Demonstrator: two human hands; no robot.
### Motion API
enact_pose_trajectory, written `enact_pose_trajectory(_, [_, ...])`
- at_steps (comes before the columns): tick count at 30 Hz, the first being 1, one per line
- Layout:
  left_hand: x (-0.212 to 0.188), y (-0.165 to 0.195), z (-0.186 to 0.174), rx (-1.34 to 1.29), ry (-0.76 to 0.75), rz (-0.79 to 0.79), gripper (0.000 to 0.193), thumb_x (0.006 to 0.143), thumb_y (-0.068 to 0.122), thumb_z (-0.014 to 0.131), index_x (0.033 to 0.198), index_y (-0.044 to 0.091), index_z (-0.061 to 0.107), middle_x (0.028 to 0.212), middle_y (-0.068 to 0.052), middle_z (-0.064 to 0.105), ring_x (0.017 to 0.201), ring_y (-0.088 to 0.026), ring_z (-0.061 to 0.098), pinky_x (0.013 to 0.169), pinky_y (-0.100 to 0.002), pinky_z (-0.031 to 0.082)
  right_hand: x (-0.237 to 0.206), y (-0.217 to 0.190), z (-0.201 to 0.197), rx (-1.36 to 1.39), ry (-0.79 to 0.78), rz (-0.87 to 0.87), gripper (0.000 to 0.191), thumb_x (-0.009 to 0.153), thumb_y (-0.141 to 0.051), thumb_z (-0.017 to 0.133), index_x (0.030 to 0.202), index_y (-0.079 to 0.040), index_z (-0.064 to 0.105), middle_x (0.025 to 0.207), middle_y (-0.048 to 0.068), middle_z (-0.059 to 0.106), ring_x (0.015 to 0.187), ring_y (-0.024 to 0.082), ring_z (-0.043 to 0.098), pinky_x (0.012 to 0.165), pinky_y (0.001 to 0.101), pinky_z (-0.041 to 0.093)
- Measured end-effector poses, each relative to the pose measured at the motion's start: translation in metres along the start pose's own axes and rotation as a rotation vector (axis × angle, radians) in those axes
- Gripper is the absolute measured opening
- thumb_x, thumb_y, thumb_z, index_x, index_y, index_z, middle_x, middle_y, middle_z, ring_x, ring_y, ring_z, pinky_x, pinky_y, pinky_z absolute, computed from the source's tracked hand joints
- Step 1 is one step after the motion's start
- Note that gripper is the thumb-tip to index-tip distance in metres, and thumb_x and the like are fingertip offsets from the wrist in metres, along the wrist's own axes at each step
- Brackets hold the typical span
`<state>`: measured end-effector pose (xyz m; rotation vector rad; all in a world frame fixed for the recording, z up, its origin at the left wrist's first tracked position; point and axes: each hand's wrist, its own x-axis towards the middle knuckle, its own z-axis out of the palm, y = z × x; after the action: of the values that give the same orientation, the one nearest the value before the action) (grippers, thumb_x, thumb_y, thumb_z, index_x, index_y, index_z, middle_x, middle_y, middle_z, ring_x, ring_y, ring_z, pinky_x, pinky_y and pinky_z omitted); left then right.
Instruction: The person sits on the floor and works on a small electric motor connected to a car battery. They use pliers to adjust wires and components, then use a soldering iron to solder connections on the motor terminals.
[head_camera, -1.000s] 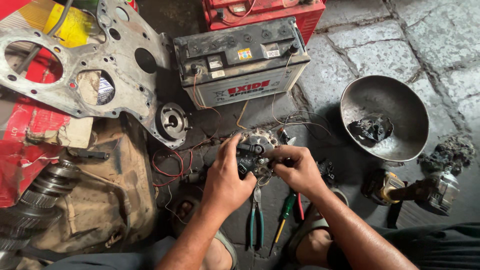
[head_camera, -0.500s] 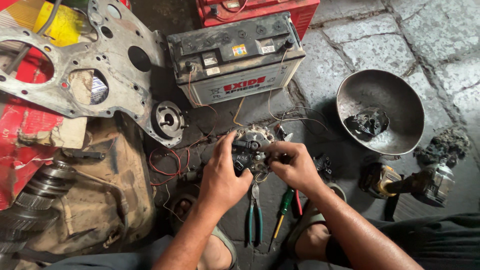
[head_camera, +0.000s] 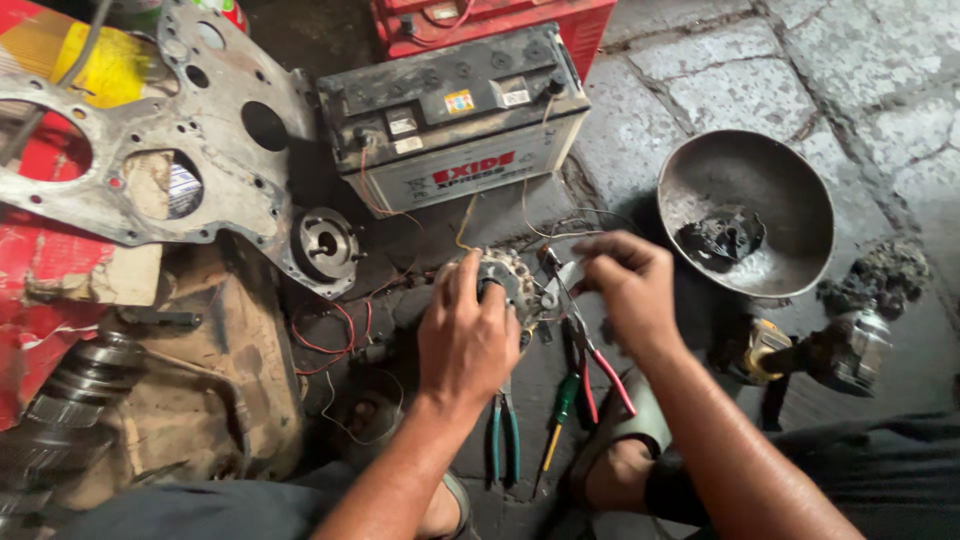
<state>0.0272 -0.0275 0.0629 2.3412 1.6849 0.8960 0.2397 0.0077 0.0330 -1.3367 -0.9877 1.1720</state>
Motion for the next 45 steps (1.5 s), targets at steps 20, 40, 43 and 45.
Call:
enact_pose_trajectory(20, [0.010, 0.005, 0.007, 0.084, -0.090, -0.071, 0.024, 0.075, 0.016, 0.076, 0.089, -0.002, 0.070, 0.125, -0.018, 0.061, 0.116, -0.046, 0.060, 0.083, -0.052, 0.058, -0.047, 0.108, -0.047, -1.183, -0.260, 0.610, 0.049, 0.080, -0.043, 0.078, 0.109, -0.004, 0.073, 0.111, 0.026, 0.072, 0.108, 0.043, 0.070, 0.092, 0.0488, 0.056])
enact_pose_trajectory(40, [0.012, 0.002, 0.008, 0.129, -0.196, -0.015, 0.021, 0.078, 0.015, 0.074, 0.090, 0.000, 0.066, 0.110, -0.019, 0.061, 0.112, -0.047, 0.062, 0.078, -0.049, 0.061, -0.002, -0.189, -0.094, -0.190, 0.084, 0.183, 0.023, 0.102, -0.023, 0.057, 0.106, -0.003, 0.066, 0.105, 0.014, 0.069, 0.085, 0.026, 0.065, 0.072, 0.0409, 0.051])
enact_pose_trajectory(43, [0.012, 0.001, 0.007, 0.154, -0.176, -0.009, 0.020, 0.077, 0.014, 0.073, 0.090, 0.000, 0.066, 0.112, -0.019, 0.062, 0.113, -0.050, 0.062, 0.079, -0.050, 0.061, -0.023, -0.229, -0.087, 0.086, 0.000, -0.045, 0.023, 0.102, -0.019, 0.047, 0.114, -0.003, 0.057, 0.131, 0.020, 0.066, 0.122, 0.039, 0.067, 0.096, 0.0586, 0.051])
enact_pose_trajectory(45, [0.011, 0.000, 0.006, 0.144, -0.164, 0.004, 0.023, 0.073, 0.013, 0.073, 0.093, 0.001, 0.069, 0.118, -0.019, 0.063, 0.111, -0.053, 0.061, 0.076, -0.051, 0.060, -0.032, -0.231, -0.080, 0.175, 0.006, -0.134, 0.023, 0.105, -0.019, 0.045, 0.118, -0.002, 0.052, 0.136, 0.024, 0.061, 0.132, 0.043, 0.062, 0.102, 0.0636, 0.047])
